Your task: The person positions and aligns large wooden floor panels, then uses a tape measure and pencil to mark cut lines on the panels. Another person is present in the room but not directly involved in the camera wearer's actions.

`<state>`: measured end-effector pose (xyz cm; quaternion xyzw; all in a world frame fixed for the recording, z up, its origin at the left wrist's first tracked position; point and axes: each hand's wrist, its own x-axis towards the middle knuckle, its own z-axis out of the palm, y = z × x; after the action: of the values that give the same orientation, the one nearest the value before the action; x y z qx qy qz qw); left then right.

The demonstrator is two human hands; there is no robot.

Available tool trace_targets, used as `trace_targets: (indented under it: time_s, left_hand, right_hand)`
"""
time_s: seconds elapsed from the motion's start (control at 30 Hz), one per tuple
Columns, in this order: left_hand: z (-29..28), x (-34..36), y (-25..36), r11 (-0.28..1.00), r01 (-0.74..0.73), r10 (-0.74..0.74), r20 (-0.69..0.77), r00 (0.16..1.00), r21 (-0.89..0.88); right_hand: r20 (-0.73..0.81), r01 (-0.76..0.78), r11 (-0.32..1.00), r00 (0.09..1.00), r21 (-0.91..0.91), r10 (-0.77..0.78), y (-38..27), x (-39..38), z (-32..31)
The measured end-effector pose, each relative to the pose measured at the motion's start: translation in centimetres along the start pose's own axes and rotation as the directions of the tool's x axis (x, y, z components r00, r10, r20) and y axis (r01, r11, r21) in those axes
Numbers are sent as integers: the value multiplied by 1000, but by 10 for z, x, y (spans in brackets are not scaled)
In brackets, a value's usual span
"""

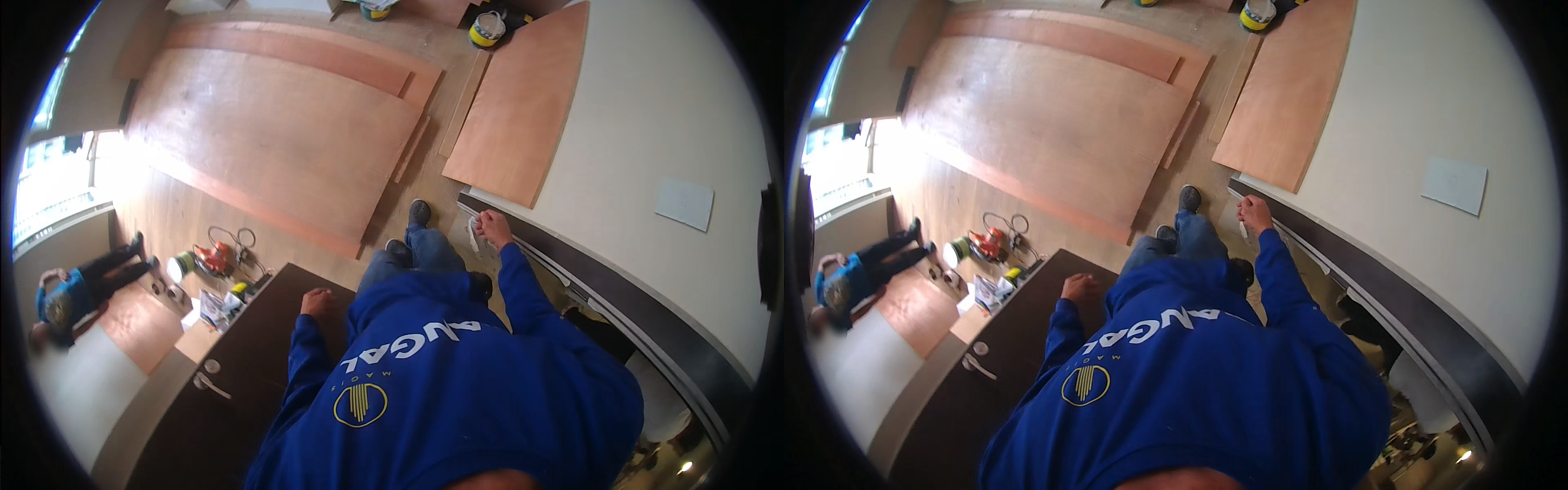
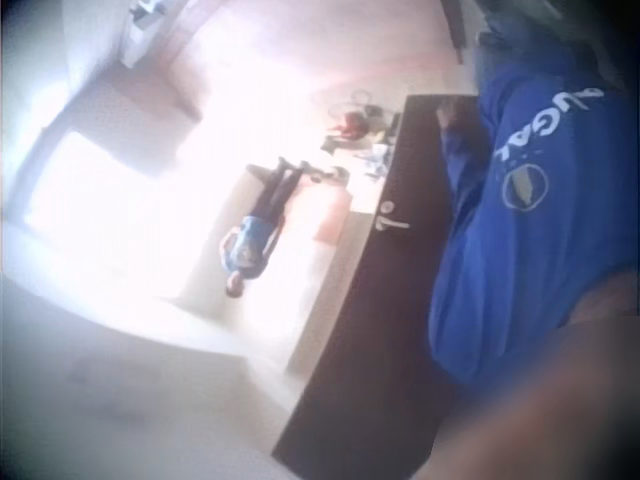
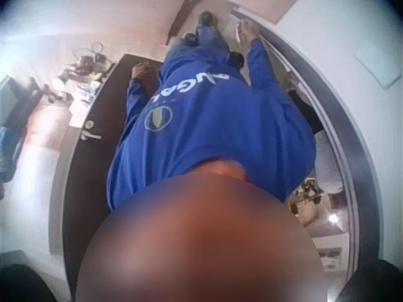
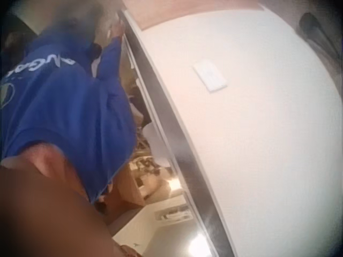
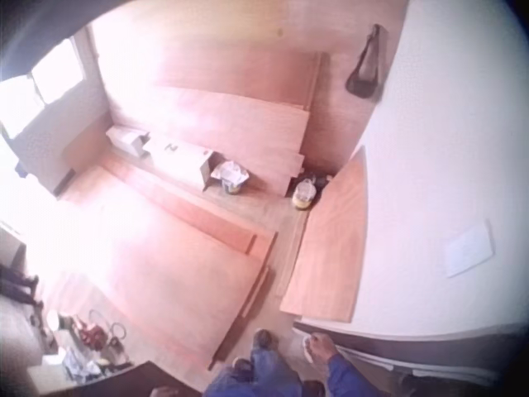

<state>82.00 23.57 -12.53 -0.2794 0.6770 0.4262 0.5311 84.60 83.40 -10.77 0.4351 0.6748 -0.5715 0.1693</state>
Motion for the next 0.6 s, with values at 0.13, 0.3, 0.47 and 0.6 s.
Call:
trace_targets:
  time_s: [0.13, 0.3, 0.47, 0.6]
  left_hand:
    - [32, -6, 21, 975, -65, 36, -134, 990, -214]
    - [57, 12, -14, 920, -7, -91, -232, 968, -392]
    - [77, 97, -63, 867, 115, -273, -268, 924, -486]
    - [82, 218, -90, 828, 59, -314, -374, 873, -558]
  right_hand:
    - [21, 30, 964, 999, -263, -26, 11, 55, 17]
    - [122, 154, 661, 988, -734, -95, 11, 130, 47]
    - [261, 362, 622, 932, -694, -252, -12, 252, 108]
    - [269, 404, 468, 905, -786, -329, -6, 384, 156]
